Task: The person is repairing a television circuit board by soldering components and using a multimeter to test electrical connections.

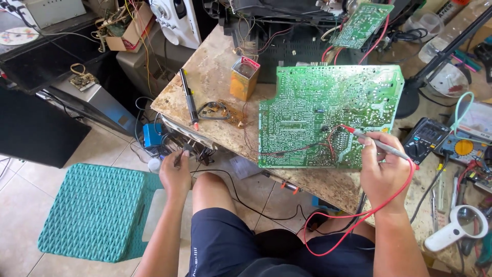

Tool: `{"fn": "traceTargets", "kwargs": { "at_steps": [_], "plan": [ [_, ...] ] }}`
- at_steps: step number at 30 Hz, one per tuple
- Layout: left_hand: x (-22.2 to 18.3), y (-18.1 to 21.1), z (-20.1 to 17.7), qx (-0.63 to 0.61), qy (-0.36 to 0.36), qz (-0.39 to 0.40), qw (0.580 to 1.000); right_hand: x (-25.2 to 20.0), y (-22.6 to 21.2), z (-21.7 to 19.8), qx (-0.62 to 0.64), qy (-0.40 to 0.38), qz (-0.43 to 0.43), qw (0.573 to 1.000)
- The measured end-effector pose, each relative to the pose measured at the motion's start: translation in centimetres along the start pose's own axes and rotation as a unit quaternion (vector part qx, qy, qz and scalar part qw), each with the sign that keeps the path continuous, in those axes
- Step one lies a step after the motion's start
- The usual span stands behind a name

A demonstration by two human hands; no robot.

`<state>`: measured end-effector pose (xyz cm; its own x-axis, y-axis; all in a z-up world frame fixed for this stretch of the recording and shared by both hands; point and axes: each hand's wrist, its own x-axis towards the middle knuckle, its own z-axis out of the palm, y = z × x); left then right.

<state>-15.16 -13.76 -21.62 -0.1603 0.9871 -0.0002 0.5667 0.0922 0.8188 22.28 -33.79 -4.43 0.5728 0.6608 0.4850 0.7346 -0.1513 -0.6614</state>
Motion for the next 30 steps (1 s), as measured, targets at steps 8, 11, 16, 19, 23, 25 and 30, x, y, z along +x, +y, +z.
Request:
{"fn": "traceTargets", "kwargs": {
  "at_steps": [8, 11, 16, 19, 23, 25, 30],
  "plan": [
    [0.9, 1.8, -0.2, 0.014, -0.025, -0.049, 0.998, 0.1, -0.1, 0.0, 0.004, -0.003, 0.019, 1.0],
    [1.5, 0.6, 0.2, 0.023, -0.011, -0.013, 1.0, 0.2, -0.1, 0.0, 0.006, -0.007, 0.024, 1.0],
    [1.3, 1.1, 0.0, 0.007, -0.008, -0.013, 1.0, 0.3, 0.1, 0.1, 0.001, -0.001, 0.014, 1.0],
    [1.0, 1.3, 0.0, 0.001, -0.007, -0.01, 1.0, 0.3, 0.1, 0.1, -0.005, 0.0, 0.008, 1.0],
    [1.4, 0.8, 0.4, 0.015, 0.003, -0.012, 1.0, 0.3, 0.2, 0.1, -0.005, 0.003, 0.005, 1.0],
    [1.4, 0.4, 0.5, 0.013, 0.002, -0.011, 1.0, 0.2, 0.3, 0.1, -0.006, 0.002, 0.004, 1.0],
    [1.2, 0.8, 0.4, 0.005, 0.002, -0.006, 1.0, 0.4, 0.1, 0.0, -0.003, 0.004, 0.001, 1.0]
  ]
}}
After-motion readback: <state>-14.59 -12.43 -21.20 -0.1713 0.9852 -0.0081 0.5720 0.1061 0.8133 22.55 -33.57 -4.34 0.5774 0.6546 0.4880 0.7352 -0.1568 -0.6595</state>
